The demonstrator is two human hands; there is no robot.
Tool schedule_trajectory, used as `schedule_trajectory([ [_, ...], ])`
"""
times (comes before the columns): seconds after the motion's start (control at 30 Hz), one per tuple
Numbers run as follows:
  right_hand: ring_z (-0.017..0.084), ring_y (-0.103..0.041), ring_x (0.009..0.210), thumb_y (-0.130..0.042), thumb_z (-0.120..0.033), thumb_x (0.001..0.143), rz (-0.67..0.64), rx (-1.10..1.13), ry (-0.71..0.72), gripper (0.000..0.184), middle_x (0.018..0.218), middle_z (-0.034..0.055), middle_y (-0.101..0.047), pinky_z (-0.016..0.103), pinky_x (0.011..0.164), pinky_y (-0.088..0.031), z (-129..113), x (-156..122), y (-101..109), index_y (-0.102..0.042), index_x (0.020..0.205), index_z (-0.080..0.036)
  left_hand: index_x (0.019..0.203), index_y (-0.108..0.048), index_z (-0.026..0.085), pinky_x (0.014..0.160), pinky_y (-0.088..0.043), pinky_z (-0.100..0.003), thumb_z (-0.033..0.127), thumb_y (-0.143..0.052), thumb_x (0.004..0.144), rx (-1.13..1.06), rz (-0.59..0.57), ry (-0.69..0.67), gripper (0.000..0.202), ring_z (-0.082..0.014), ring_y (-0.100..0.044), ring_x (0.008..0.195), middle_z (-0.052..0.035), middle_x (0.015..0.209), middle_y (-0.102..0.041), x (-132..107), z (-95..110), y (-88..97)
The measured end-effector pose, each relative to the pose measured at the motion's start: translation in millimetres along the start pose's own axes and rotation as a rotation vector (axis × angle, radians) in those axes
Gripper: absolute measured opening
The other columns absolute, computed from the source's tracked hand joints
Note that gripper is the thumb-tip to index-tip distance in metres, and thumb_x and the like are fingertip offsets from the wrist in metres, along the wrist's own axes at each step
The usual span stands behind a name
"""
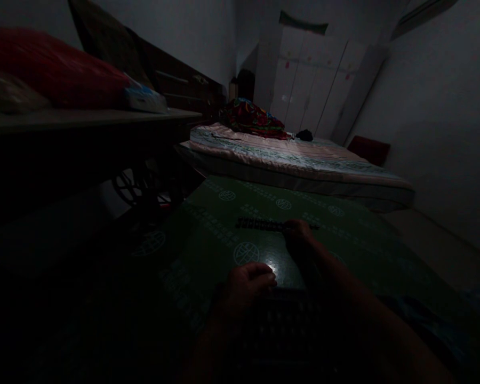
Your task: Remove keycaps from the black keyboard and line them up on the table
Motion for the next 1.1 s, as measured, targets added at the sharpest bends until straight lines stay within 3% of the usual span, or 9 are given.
schedule_trajectory([
  [0.17, 0.014, -0.057, 0.066, -0.056, -0.021, 0.066, 0.064, 0.054, 0.025, 0.021, 0.075, 0.0031, -0.065, 0.018, 0.053, -0.039, -2.1, -2.9, 4.6, -0.067, 0.083, -0.016, 0.079, -0.063, 0.013, 0.057, -0.042, -0.023, 0.031, -0.067, 0.060, 0.017, -0.025, -0.028, 0.026, -0.0117, -0.057, 0.057, -0.0042, 0.067, -0.067, 2.1, -1.2, -0.6],
  [0.27, 0.014, -0.056, 0.064, -0.057, -0.031, 0.068, 0.130, 0.089, 0.028, 0.021, 0.071, 0.0034, -0.063, 0.019, 0.052, -0.039, -5.6, -7.3, 21.9, -0.065, 0.078, -0.014, 0.079, -0.063, 0.013, 0.056, -0.042, -0.023, 0.030, -0.068, 0.058, 0.005, -0.011, -0.004, 0.027, -0.0116, -0.057, 0.056, -0.0044, 0.067, -0.066, 0.5, -0.6, -1.3],
  [0.33, 0.013, -0.054, 0.056, -0.051, -0.042, 0.073, 0.160, 0.105, 0.017, 0.032, 0.061, 0.0031, -0.059, 0.020, 0.048, -0.037, -10.1, -19.0, 38.7, -0.063, 0.072, -0.013, 0.078, -0.063, 0.013, 0.056, -0.041, -0.023, 0.030, -0.068, 0.058, 0.007, -0.004, 0.009, 0.027, -0.0114, -0.057, 0.055, -0.0041, 0.066, -0.066, -1.6, 1.2, -2.8],
  [0.47, 0.010, -0.047, 0.040, -0.027, -0.056, 0.083, 0.194, 0.303, 0.030, 0.056, 0.048, 0.0012, -0.053, 0.020, 0.042, -0.036, -23.1, -70.8, 70.7, -0.061, 0.079, -0.012, 0.077, -0.064, 0.013, 0.057, -0.043, -0.024, 0.028, -0.067, 0.057, 0.028, -0.003, -0.033, 0.025, -0.0116, -0.056, 0.056, -0.0041, 0.066, -0.066, -4.8, 7.7, -6.3],
  [0.57, 0.011, -0.051, 0.043, -0.024, -0.060, 0.082, 0.215, 0.486, 0.107, 0.060, 0.052, 0.0035, -0.056, 0.021, 0.045, -0.039, -30.0, -119.1, 83.7, -0.061, 0.078, -0.012, 0.076, -0.064, 0.013, 0.058, -0.043, -0.025, 0.030, -0.067, 0.058, 0.089, -0.019, -0.083, 0.026, -0.0135, -0.058, 0.059, -0.0050, 0.067, -0.066, -6.8, 11.9, -10.3],
  [0.7, 0.010, -0.047, 0.041, -0.025, -0.063, 0.080, 0.289, 0.462, 0.051, 0.062, 0.047, 0.0016, -0.052, 0.020, 0.041, -0.034, -17.6, -162.2, 86.4, -0.062, 0.072, -0.014, 0.076, -0.065, 0.014, 0.059, -0.043, -0.025, 0.031, -0.067, 0.058, 0.217, -0.001, -0.125, 0.025, -0.0150, -0.058, 0.061, -0.0032, 0.066, -0.065, -13.9, 18.3, -15.4],
  [0.8, 0.011, -0.050, 0.046, -0.034, -0.060, 0.079, 0.144, 0.487, 0.027, 0.055, 0.054, 0.0026, -0.057, 0.020, 0.043, -0.036, -18.0, -171.7, 73.3, -0.063, 0.076, -0.015, 0.075, -0.066, 0.015, 0.063, -0.043, -0.026, 0.030, -0.066, 0.058, 0.332, 0.032, -0.174, 0.023, -0.0171, -0.059, 0.068, -0.0030, 0.072, -0.066, -20.5, 23.3, -20.5],
  [0.93, 0.013, -0.057, 0.062, -0.052, -0.044, 0.075, -0.138, 0.461, 0.138, 0.031, 0.070, 0.0030, -0.063, 0.021, 0.054, -0.043, -41.5, -176.7, 58.5, -0.065, 0.081, -0.016, 0.077, -0.065, 0.016, 0.065, -0.043, -0.025, 0.030, -0.062, 0.062, 0.464, -0.017, -0.263, 0.021, -0.0185, -0.059, 0.075, -0.0029, 0.078, -0.066, -23.2, 21.7, -34.3],
  [1.1, 0.015, -0.059, 0.075, -0.055, -0.028, 0.074, -0.206, 0.413, 0.268, 0.016, 0.082, 0.0041, -0.063, 0.025, 0.067, -0.046, -58.0, -180.0, 58.4, -0.061, 0.084, -0.017, 0.085, -0.064, 0.017, 0.068, -0.043, -0.025, 0.027, -0.053, 0.069, 0.704, -0.098, -0.409, 0.021, -0.0171, -0.059, 0.076, -0.0021, 0.081, -0.065, -21.9, 16.9, -50.6],
])
Point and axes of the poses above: each hand's wrist, its own x-axis towards the middle knuckle, its own y-axis out of the back of the hand, z = x × y, the point moved 8 cm from there along x, towards the middle knuckle
